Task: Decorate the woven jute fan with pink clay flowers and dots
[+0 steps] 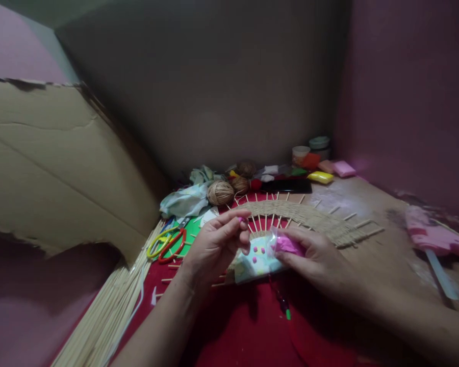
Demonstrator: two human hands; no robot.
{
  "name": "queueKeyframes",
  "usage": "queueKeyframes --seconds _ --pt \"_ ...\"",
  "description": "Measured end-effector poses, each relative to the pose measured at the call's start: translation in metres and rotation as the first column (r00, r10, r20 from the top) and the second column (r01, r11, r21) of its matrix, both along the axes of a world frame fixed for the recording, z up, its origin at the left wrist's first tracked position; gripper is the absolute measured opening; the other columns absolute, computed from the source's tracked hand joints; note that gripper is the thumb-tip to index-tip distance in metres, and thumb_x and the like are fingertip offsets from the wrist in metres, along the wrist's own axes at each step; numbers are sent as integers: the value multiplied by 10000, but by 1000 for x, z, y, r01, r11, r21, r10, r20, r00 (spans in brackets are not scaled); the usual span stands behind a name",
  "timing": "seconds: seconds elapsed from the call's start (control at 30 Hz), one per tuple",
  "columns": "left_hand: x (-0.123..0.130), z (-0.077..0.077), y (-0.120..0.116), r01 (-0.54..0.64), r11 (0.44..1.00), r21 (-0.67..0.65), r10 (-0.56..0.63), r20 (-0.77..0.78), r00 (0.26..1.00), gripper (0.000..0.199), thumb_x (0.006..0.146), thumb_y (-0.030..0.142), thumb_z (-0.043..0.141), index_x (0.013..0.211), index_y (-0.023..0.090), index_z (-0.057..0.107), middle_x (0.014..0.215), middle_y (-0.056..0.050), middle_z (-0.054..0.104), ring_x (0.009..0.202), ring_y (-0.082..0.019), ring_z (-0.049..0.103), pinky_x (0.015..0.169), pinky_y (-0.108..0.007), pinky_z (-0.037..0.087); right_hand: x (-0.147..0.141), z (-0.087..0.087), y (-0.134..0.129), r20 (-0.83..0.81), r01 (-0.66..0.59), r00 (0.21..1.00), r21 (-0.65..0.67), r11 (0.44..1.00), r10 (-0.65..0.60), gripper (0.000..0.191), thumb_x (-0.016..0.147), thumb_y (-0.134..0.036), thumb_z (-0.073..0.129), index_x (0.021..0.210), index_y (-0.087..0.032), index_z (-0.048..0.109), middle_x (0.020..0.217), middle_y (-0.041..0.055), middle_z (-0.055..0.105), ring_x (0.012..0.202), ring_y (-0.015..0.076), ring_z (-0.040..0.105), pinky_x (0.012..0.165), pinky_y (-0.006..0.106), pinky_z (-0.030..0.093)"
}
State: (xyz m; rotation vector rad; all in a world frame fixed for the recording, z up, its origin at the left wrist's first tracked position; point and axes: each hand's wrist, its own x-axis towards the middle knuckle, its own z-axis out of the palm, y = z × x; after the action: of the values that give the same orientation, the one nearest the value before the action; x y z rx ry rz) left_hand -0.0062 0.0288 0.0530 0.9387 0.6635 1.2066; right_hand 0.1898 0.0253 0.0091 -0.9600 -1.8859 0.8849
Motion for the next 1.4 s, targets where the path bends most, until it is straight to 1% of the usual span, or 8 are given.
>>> queueKeyframes --seconds 0.4,0.57,0.73,0.83,1.0,1.13,1.27,1.4 --pt "-6 -9 3 61 997 -35 -62 -30 998 262 787 380 672 727 131 620 533 17 607 282 -53 468 220 -134 389 -1 -2 0 -25 -13 1000 10 1000 14 201 834 -232 550 995 -179 658 919 53 699 809 178 639 724 298 492" --pt "-1 -5 2 48 998 -32 -49 -15 999 132 758 203 709 818 95 662 610 3 637 374 -58 542 285 -127 450 0 -4 0 -20 -29 999 -5 1000 29 200 840 -240 546 996 -183 659 906 47 700 795 176 640 695 290 497" --pt "1 -3 0 31 999 30 -31 4 999 165 675 82 754 819 116 681 708 -24 690 544 -91 642 426 -135 528 -1 -1 0 -9 -24 1000 -11 1000 24 205 838 -231 551 1005 -189 662 894 39 702 785 169 637 681 281 493" --pt "0 -6 -1 43 996 73 -43 -2 999 150 671 170 779 752 131 658 639 3 657 456 -82 599 368 -147 501 -1 -1 0 -12 -18 1000 0 1000 18 198 836 -228 552 993 -184 664 888 43 700 782 169 637 700 288 494" --pt "-6 -12 -2 139 990 13 -139 -4 990 257 845 359 608 735 129 636 471 49 538 255 -37 428 232 -125 386 0 -2 -1 -22 -18 1000 -5 1000 18 197 837 -225 553 999 -187 658 930 51 701 828 180 642 724 299 501" --pt "-7 -10 -1 219 975 -28 -219 2 976 154 861 251 592 864 116 666 599 6 633 339 -63 546 266 -128 435 0 -2 -1 -19 -16 1000 22 1000 17 178 833 -223 560 978 -193 659 910 44 697 803 174 635 708 297 497" --pt "-5 -5 -2 290 956 28 -290 -7 957 128 794 137 653 903 88 698 759 -79 712 560 -120 673 433 -151 539 1 0 0 -3 -11 1000 34 999 11 165 825 -208 553 947 -180 660 872 45 686 769 169 622 692 295 487" --pt "-4 -5 -5 260 965 37 -258 -63 964 141 690 81 711 822 132 711 679 -42 705 521 -132 655 437 -196 540 1 0 -1 -6 -6 1000 15 1000 6 187 821 -211 554 973 -166 654 867 48 686 770 173 624 693 293 488"
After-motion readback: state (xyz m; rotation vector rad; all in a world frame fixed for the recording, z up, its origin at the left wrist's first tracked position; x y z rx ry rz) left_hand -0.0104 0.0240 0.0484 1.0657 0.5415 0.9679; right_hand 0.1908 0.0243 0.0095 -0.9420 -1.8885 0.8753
